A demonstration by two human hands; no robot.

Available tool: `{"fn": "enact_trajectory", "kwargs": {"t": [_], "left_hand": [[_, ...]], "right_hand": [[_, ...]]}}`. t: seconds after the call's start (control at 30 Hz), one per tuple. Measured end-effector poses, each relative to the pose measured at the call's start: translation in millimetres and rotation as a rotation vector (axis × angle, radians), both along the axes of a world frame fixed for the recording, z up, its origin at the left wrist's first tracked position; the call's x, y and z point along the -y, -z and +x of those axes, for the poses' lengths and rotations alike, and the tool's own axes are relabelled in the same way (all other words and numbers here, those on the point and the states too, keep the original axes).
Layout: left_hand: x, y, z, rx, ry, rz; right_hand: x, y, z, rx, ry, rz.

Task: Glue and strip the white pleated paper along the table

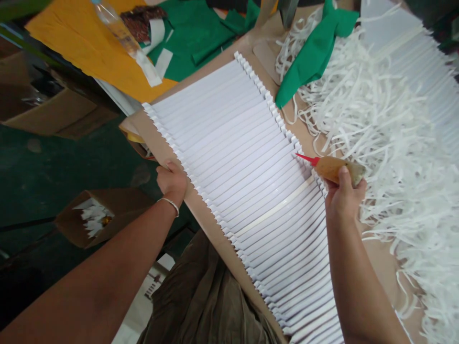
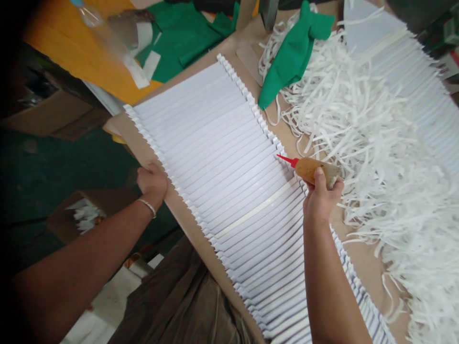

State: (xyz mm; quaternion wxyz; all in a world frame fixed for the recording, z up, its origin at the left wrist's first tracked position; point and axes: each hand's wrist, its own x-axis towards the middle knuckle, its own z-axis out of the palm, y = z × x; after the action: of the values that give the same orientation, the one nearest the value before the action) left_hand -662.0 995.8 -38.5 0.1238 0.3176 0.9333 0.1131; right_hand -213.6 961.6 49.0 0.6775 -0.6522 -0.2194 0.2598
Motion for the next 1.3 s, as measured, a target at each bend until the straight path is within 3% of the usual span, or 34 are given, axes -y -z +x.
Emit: {"fn": "enact_trajectory", "kwargs": {"t": [0.23,0.43,0.7,0.93,1.3], "left_hand": [[0,-0.2,-1,0.006,-0.005,0.014],[-1,-0.2,-1,-0.017,-0.002,-0.006],[0,-0.8,1,0.004,-0.014,0.014],[-1,-4.2,4,0.033,-0.015,0.024],[1,-4.1,5,0.077,-0.011,0.031]], "right_hand": [[-9,10.7,-4,-0.005,0.005,-0.018],[1,9.5,-19,-0.014,-0.029,-0.046],[34,1.1,-52,-0.016,-0.065,-0.059],[71,1.4,-87,0.041,-0.081,-0.197],[119,-9.0,-141,0.181,-0.283,-0.391]]}}
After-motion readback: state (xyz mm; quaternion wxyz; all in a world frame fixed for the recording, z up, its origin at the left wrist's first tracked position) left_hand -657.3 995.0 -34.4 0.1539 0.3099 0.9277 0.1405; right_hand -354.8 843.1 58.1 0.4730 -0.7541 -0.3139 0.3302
